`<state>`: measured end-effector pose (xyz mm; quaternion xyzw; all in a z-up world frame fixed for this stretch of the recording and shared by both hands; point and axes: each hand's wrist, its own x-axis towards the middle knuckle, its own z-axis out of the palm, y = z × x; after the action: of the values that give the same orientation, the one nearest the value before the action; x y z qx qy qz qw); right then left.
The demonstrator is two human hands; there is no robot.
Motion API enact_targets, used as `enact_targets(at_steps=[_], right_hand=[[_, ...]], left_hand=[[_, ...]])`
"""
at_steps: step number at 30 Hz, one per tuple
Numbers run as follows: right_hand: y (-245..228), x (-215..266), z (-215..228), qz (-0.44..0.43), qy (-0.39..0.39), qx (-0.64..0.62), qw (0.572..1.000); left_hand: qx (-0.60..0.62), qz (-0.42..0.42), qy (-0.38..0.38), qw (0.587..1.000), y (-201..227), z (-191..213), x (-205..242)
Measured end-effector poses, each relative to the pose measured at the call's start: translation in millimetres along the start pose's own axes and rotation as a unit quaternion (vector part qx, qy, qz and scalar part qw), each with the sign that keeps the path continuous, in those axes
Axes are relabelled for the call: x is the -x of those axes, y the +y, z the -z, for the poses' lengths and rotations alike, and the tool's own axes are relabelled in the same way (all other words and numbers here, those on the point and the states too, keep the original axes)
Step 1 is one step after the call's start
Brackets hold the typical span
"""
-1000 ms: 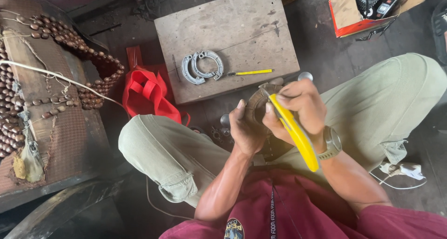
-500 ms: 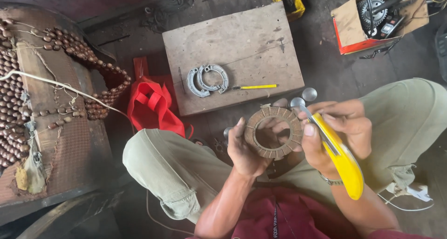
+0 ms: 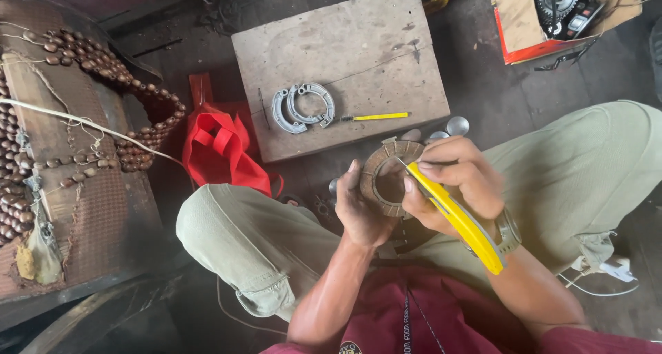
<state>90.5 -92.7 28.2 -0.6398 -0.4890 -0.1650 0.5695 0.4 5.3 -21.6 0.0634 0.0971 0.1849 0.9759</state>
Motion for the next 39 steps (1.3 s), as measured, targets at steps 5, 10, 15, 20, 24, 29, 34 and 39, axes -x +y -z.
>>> enact_targets(at_steps=[5,10,15,20,24,29,34,39], right_hand=[[2,-3,4,0.018,-0.036,-0.002,0.999],[3,-5,7,0.020,-0.066,0.001,0.998],[4,-5,12,0.018,-0.083,0.000,0.996],[1,-8,13,0.006,-0.089,0.006,0.996],[-4,-11,12,-0.007,-0.094,0.005,0.996],[-5,-11,13,-0.016,-0.088,0.016,0.996],[-7,-13,13,-0.013,-0.091,0.024,0.995],[-6,-8,11,-0.007,-0.097,0.040,0.994]], left_hand=[[-0.011,-0.027,0.006,1.000,5,-46,4],[-0.061,-0.028,-0.001,0.998,4,-18,5],[-0.100,-0.037,-0.016,0.994,3,-33,5],[-0.119,-0.016,-0.029,0.992,6,-22,6],[-0.085,-0.027,-0.011,0.996,2,-15,6],[-0.112,-0.012,-0.008,0.994,5,-18,7],[-0.106,-0.013,0.016,0.994,7,-35,10],[-0.081,-0.020,0.020,0.996,12,-60,8]])
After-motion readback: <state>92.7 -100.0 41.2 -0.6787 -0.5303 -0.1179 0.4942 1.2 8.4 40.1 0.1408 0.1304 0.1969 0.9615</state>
